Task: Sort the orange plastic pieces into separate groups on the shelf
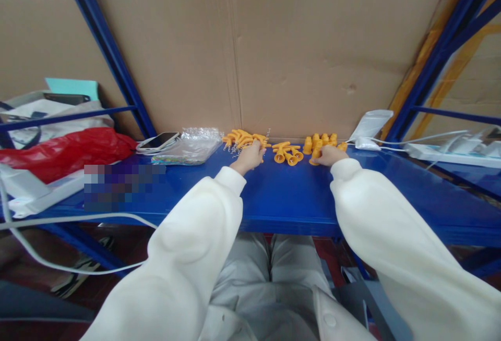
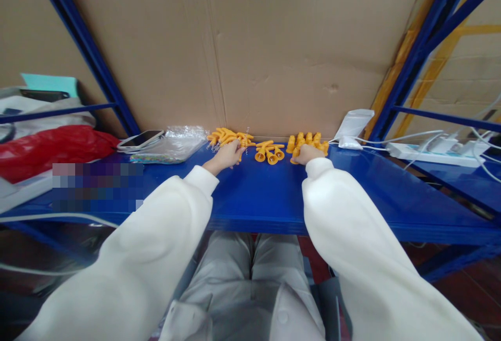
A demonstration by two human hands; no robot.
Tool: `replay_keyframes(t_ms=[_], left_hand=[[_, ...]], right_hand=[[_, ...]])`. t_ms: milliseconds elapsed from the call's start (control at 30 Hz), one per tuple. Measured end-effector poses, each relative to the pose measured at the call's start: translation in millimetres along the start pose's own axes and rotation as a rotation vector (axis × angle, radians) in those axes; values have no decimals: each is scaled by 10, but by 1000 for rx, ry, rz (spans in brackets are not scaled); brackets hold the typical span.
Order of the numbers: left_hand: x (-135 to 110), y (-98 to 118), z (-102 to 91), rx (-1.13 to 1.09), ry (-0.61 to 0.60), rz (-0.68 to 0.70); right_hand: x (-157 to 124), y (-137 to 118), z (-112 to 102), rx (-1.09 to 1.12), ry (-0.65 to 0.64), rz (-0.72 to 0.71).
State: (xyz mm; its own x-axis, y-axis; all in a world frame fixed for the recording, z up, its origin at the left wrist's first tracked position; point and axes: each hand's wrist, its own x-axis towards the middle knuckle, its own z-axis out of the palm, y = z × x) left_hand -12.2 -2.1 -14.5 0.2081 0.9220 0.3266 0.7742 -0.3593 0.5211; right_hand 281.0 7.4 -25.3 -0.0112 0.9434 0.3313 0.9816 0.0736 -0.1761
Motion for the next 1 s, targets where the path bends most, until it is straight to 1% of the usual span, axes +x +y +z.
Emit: replay_keyframes(t_ms=[67,100,167,267,433,500,567,700,833,1000], left_hand=[[-14,28,18,-97,-15,-62],[-16,36,30,-138,-15,-77],[-6,41,55,-183,-3,-82],[28,27,76,-170,35,-61],[61,6,67,-99,124,5],[56,10,61,-75,153,43],[47,18,58,-70,169,59],[31,33,50,-90,156,59],[32,23,46,-64,134,66],[61,-22,56,0,153,77]], right_hand=[[-13,-25,-25,-28,-73,55],[-29,-54,-51,-38,-88,74],[-73,-131,-116,-46,-71,95],[-144,-256,-219,-50,-46,158],[-197,-366,-331,-4,83,235],[-194,-376,-338,37,121,220],[-183,-382,-320,79,135,164],[-152,-394,-250,147,99,22],[-125,-386,-209,171,116,11],[-96,-335,-183,155,159,-34]])
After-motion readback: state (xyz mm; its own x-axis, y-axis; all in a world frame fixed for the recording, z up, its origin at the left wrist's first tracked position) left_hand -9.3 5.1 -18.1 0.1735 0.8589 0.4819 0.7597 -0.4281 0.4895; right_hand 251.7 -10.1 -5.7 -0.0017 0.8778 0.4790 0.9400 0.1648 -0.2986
